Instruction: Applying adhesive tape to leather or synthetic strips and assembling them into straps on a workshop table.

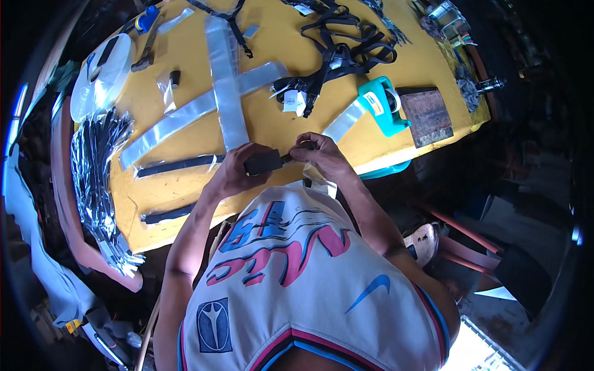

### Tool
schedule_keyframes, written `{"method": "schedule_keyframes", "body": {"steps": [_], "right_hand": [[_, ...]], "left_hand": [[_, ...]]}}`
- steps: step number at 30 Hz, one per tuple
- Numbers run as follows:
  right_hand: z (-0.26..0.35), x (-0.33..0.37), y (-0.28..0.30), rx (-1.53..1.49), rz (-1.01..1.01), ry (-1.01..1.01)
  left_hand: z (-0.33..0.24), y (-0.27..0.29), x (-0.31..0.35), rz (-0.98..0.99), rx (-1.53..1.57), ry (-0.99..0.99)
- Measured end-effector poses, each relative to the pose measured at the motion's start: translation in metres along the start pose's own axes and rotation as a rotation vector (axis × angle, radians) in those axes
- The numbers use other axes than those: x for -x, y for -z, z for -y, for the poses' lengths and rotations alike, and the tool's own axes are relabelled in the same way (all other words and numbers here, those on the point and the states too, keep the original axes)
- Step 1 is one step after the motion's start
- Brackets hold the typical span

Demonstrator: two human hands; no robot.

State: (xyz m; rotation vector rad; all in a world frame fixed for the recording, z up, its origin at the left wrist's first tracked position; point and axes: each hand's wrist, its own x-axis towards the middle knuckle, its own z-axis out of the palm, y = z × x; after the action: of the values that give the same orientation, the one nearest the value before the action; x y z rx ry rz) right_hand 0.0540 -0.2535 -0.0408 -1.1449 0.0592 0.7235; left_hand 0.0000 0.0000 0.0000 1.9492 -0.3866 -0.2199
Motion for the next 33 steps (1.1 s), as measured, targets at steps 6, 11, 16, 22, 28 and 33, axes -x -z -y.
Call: {"method": "schedule_keyframes", "body": {"steps": [6,11,16,22,28,33], "right_hand": [[0.012,-0.007,-0.011,0.124,0.058,-0.06],[0.007,-0.007,-0.01,0.025,0.056,-0.06],[0.0,0.0,-0.009,0.008,-0.099,-0.038],[0.009,0.004,0.004,0.04,0.105,-0.128],[0.049,-0.013,0.017,0.287,0.384,-0.116],[0.061,-0.018,0.002,0.432,0.397,-0.142]], "left_hand": [[-0.003,0.009,-0.001,-0.006,-0.084,-0.063],[-0.002,0.003,0.002,-0.075,0.009,-0.025],[-0.005,0.004,0.005,-0.04,-0.053,-0.011],[-0.003,0.0,0.002,-0.068,-0.014,0.015],[-0.002,0.005,-0.001,-0.031,0.14,0.022],[-0.006,0.01,-0.004,-0.022,0.261,0.072]]}}
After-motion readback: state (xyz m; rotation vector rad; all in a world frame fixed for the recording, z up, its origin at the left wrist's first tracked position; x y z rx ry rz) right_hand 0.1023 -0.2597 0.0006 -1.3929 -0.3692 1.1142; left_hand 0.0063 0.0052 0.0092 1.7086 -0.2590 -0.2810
